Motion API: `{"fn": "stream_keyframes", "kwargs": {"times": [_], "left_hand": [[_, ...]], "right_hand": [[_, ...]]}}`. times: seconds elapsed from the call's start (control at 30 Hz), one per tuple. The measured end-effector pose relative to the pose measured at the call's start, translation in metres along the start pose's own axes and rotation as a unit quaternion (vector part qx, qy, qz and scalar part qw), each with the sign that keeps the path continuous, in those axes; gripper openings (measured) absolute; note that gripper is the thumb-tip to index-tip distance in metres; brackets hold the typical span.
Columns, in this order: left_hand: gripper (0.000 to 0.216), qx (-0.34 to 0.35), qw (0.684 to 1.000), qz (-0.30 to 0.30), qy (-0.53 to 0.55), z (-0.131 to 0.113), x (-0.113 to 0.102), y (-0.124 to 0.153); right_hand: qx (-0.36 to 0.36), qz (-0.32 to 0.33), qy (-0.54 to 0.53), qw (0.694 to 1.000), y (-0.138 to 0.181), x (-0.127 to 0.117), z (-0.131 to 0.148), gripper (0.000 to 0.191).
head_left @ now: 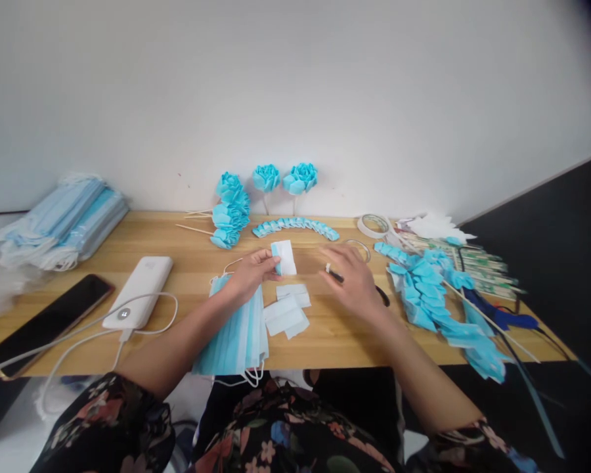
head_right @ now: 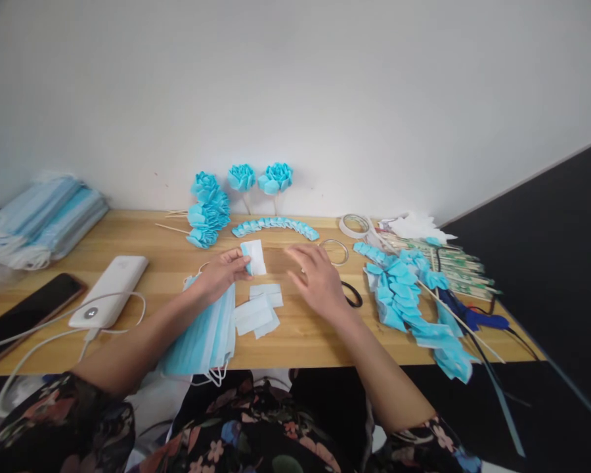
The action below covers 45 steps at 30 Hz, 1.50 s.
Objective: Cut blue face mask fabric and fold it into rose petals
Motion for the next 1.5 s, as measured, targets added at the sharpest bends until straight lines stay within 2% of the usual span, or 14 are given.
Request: {"fn": "stream_keyframes", "kwargs": {"times": [0.07, 0.17, 0.33, 0.43, 0.7, 0.83, 0.93, 1.03, 1.13, 1.2, 1.33, 1.4, 1.5], "left_hand": [[0.042, -0.006, 1.000, 0.001, 0.004, -0.001, -0.001, 0.000], [0.042, -0.011, 1.000, 0.007, 0.022, -0.002, -0.002, 0.000], [0.039, -0.011, 0.998, 0.017, 0.063, -0.002, -0.004, -0.001], [0.038, -0.013, 0.997, 0.015, 0.071, -0.001, -0.005, -0.002], [0.035, -0.023, 0.996, -0.001, 0.083, 0.000, -0.004, -0.001], [0.037, -0.013, 0.998, -0.006, 0.064, -0.001, -0.005, -0.003], [0.037, 0.005, 0.998, -0.017, 0.054, -0.003, -0.007, -0.004], [0.036, 0.024, 0.999, -0.018, 0.044, -0.005, -0.009, -0.004], [0.035, 0.035, 0.999, -0.016, 0.029, -0.005, -0.008, -0.003], [0.035, 0.043, 0.999, -0.023, 0.018, -0.005, -0.007, -0.003], [0.034, 0.063, 0.997, -0.043, -0.005, -0.005, -0.008, -0.004], [0.032, 0.067, 0.996, -0.052, -0.018, -0.004, -0.008, -0.004], [0.031, 0.064, 0.997, -0.047, -0.006, -0.005, -0.009, -0.004]], "right_hand": [[-0.071, 0.029, 0.013, 0.997, -0.009, 0.013, 0.007, 0.047], [-0.135, 0.046, 0.017, 0.990, -0.019, 0.034, 0.010, 0.050], [-0.206, 0.024, -0.007, 0.978, -0.033, 0.055, 0.009, 0.035], [-0.223, 0.015, -0.024, 0.974, -0.038, 0.062, 0.012, 0.025], [-0.131, -0.033, -0.084, 0.987, -0.032, 0.066, 0.015, 0.014], [-0.098, -0.031, -0.117, 0.988, -0.031, 0.061, 0.014, 0.013], [-0.035, -0.044, -0.162, 0.985, -0.031, 0.057, 0.010, 0.017], [0.078, -0.045, -0.250, 0.964, -0.031, 0.058, 0.003, 0.028], [0.176, -0.010, -0.343, 0.923, -0.030, 0.065, -0.001, 0.035], [0.215, 0.014, -0.397, 0.892, -0.031, 0.072, -0.001, 0.042], [0.233, 0.050, -0.487, 0.840, -0.036, 0.083, 0.002, 0.064], [0.232, 0.059, -0.492, 0.837, -0.038, 0.087, 0.003, 0.069], [0.232, 0.056, -0.466, 0.852, -0.039, 0.089, 0.003, 0.063]]}}
Point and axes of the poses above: each hand's wrist, its own y-axis away from the middle knuckle, its own x-axis out of the palm, z = x × y, the point moved 2 cm from there along -y, towards the middle knuckle, and after that the axes turned 8 degrees about -x, right-handed, at the moved point
